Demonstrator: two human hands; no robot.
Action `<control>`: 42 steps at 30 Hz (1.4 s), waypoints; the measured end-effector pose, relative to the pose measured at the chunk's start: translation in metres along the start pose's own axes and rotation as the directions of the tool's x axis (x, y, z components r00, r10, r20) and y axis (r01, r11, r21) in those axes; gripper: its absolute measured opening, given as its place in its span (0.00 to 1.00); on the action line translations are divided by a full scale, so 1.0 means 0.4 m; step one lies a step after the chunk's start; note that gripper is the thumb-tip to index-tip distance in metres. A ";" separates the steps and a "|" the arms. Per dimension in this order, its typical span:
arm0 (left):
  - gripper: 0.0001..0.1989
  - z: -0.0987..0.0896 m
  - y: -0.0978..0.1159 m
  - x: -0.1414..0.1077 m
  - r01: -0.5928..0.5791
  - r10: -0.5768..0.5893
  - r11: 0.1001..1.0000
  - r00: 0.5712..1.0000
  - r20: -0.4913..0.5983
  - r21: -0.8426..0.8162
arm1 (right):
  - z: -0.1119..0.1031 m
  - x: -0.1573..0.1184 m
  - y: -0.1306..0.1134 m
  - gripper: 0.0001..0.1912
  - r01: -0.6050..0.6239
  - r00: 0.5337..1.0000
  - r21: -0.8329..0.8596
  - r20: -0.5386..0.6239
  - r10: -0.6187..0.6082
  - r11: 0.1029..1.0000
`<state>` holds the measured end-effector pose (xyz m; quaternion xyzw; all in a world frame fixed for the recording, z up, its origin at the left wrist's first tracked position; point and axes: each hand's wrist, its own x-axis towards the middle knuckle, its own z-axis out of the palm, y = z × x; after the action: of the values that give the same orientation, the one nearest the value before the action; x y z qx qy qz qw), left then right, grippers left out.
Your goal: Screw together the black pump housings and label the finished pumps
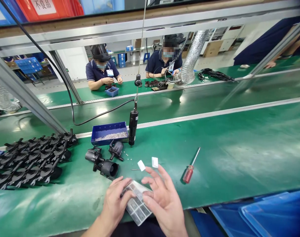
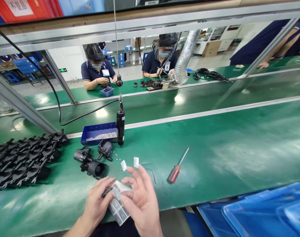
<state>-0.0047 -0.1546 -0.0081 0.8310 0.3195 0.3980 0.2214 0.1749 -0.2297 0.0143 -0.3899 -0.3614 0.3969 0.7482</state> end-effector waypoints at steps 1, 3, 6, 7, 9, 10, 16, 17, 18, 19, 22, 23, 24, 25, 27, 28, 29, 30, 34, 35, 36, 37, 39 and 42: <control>0.16 -0.006 0.000 -0.005 -0.027 0.027 1.000 1.000 -0.011 0.016 | -0.007 0.002 -0.005 0.39 0.001 1.000 0.029 -0.024 0.000 1.000; 0.19 -0.023 -0.003 -0.011 -0.027 0.039 0.994 0.993 -0.108 0.104 | -0.017 0.003 -0.009 0.35 0.046 0.994 0.018 -0.103 -0.044 0.999; 0.32 -0.052 -0.019 0.002 0.220 -0.104 0.926 0.930 -0.354 0.307 | -0.020 -0.005 -0.008 0.32 0.112 0.975 -0.040 -0.187 -0.118 0.993; 0.38 -0.060 -0.028 0.011 0.331 -0.183 0.882 0.896 -0.404 0.335 | -0.019 -0.009 -0.006 0.32 0.123 0.972 -0.051 -0.194 -0.131 0.991; 0.48 -0.071 -0.047 0.029 0.482 -0.344 0.816 0.849 -0.401 0.319 | -0.017 -0.016 -0.003 0.31 0.121 0.973 -0.063 -0.190 -0.131 0.991; 0.48 -0.074 -0.057 0.035 0.519 -0.408 0.804 0.837 -0.366 0.291 | -0.018 -0.019 -0.001 0.32 0.111 0.976 -0.069 -0.181 -0.122 0.991; 0.40 -0.068 -0.072 0.011 0.520 -0.509 0.854 0.824 -0.250 -0.022 | -0.040 -0.012 0.001 0.31 0.029 0.987 -0.107 -0.151 -0.046 0.994; 0.39 -0.066 -0.066 0.004 0.474 -0.473 0.878 0.841 -0.264 -0.065 | -0.042 -0.007 -0.002 0.31 0.015 0.988 -0.102 -0.151 -0.030 0.995; 0.37 -0.064 -0.058 0.000 0.407 -0.417 0.908 0.864 -0.282 -0.095 | -0.042 -0.001 -0.006 0.31 0.002 0.990 -0.093 -0.141 -0.015 0.996; 0.36 -0.063 -0.047 -0.001 0.327 -0.346 0.938 0.889 -0.299 -0.116 | -0.039 0.006 -0.010 0.32 -0.009 0.992 -0.082 -0.122 -0.001 0.997; 0.34 -0.062 -0.003 0.011 0.083 -0.132 0.983 0.939 -0.318 -0.162 | -0.016 0.028 -0.024 0.34 -0.023 0.999 -0.069 -0.050 0.019 0.997; 0.34 -0.062 0.013 0.018 0.030 -0.087 0.983 0.946 -0.312 -0.182 | -0.005 0.035 -0.027 0.35 -0.021 0.999 -0.076 -0.027 0.019 0.997; 0.35 -0.061 0.028 0.025 -0.007 -0.056 0.979 0.953 -0.298 -0.204 | 0.007 0.042 -0.030 0.36 -0.017 1.000 -0.086 -0.006 0.016 0.996; 0.36 -0.060 0.041 0.032 -0.031 -0.034 0.973 0.959 -0.280 -0.227 | 0.018 0.049 -0.032 0.36 -0.008 1.000 -0.094 0.014 0.010 0.996; 0.37 -0.057 0.059 0.041 -0.057 -0.007 0.964 0.971 -0.241 -0.261 | 0.038 0.059 -0.033 0.37 0.009 0.999 -0.097 0.047 -0.005 0.995; 0.37 -0.054 0.064 0.043 -0.067 0.005 0.960 0.975 -0.221 -0.272 | 0.046 0.063 -0.034 0.38 0.013 0.998 -0.092 0.058 -0.007 0.996; 0.37 -0.052 0.068 0.044 -0.073 0.015 0.957 0.979 -0.204 -0.282 | 0.052 0.066 -0.034 0.38 0.014 0.998 -0.084 0.067 -0.008 0.996; 0.37 -0.049 0.069 0.044 -0.075 0.019 0.954 0.981 -0.191 -0.291 | 0.056 0.067 -0.035 0.39 0.015 0.997 -0.077 0.073 -0.009 0.997; 0.37 -0.042 0.065 0.039 -0.075 0.024 0.945 0.987 -0.160 -0.318 | 0.056 0.068 -0.042 0.40 0.008 0.996 -0.096 0.084 0.000 0.995; 0.37 -0.041 0.064 0.038 -0.075 0.026 0.944 0.988 -0.154 -0.321 | 0.054 0.067 -0.043 0.40 0.005 0.997 -0.105 0.083 0.004 0.994; 0.37 -0.040 0.063 0.037 -0.073 0.026 0.944 0.989 -0.148 -0.321 | 0.053 0.066 -0.044 0.40 0.000 0.997 -0.111 0.081 0.009 0.994; 0.37 -0.039 0.062 0.036 -0.072 0.025 0.944 0.989 -0.147 -0.321 | 0.051 0.065 -0.044 0.40 -0.005 0.997 -0.112 0.079 0.014 0.994; 0.37 -0.036 0.060 0.034 -0.066 0.018 0.945 0.989 -0.149 -0.321 | 0.050 0.061 -0.043 0.40 -0.017 0.997 -0.107 0.077 0.025 0.994; 0.37 -0.032 0.056 0.031 -0.059 0.014 0.944 0.990 -0.140 -0.323 | 0.050 0.055 -0.040 0.41 -0.032 0.997 -0.105 0.073 0.040 0.994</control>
<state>-0.0009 -0.1598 0.0197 0.7596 0.2480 0.5049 0.3264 0.1721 -0.2105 0.0419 -0.4196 -0.4025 0.4053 0.7055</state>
